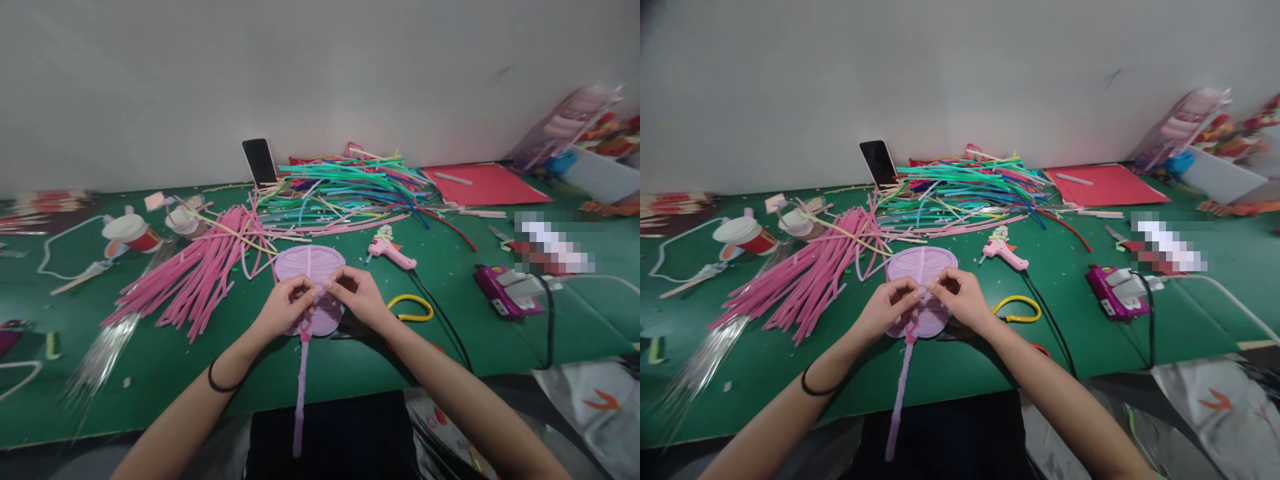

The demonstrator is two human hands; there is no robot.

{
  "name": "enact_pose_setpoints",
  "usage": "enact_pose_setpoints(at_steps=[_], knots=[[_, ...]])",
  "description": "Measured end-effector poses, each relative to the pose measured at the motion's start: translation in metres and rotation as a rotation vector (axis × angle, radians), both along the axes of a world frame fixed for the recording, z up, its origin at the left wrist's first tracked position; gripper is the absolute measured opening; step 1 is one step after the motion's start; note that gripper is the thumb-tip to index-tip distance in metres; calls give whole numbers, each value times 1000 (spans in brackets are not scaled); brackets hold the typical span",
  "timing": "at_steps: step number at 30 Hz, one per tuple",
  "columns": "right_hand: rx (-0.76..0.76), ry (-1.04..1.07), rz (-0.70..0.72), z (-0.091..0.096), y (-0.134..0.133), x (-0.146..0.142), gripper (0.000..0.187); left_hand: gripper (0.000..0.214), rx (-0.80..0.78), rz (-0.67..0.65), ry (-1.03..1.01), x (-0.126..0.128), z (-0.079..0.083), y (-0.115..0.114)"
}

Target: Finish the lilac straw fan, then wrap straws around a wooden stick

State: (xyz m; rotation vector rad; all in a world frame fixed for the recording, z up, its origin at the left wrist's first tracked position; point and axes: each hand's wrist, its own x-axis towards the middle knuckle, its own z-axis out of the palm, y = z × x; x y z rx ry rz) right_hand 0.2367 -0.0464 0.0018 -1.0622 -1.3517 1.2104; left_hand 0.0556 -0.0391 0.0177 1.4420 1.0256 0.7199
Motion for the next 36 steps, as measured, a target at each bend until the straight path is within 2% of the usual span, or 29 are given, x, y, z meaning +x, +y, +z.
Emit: enact_pose_setpoints(at_steps=[3, 6, 12, 16, 21, 28, 36], knots=[[-31, 103, -66, 2, 1, -1, 31, 30, 1, 117, -73, 1, -2, 1], [-42, 141, -120, 3, 0, -5, 30, 32, -15, 166, -128, 3, -3, 1], [-56, 95, -46, 2, -3, -12, 30, 29, -48, 217, -203, 5, -6, 1], [-105, 131, -30, 2, -3, -11, 31, 29, -86, 206, -227, 2, -7, 1], [-201, 154, 77, 4, -1, -3, 33, 29, -58, 126, -181, 2, -6, -3], [-144, 73, 122, 3, -2, -2, 36, 28, -5, 24, -18, 2, -2, -4], [-161, 111, 4, -2, -1, -4, 33, 29, -7, 206, -171, -2, -6, 4]])
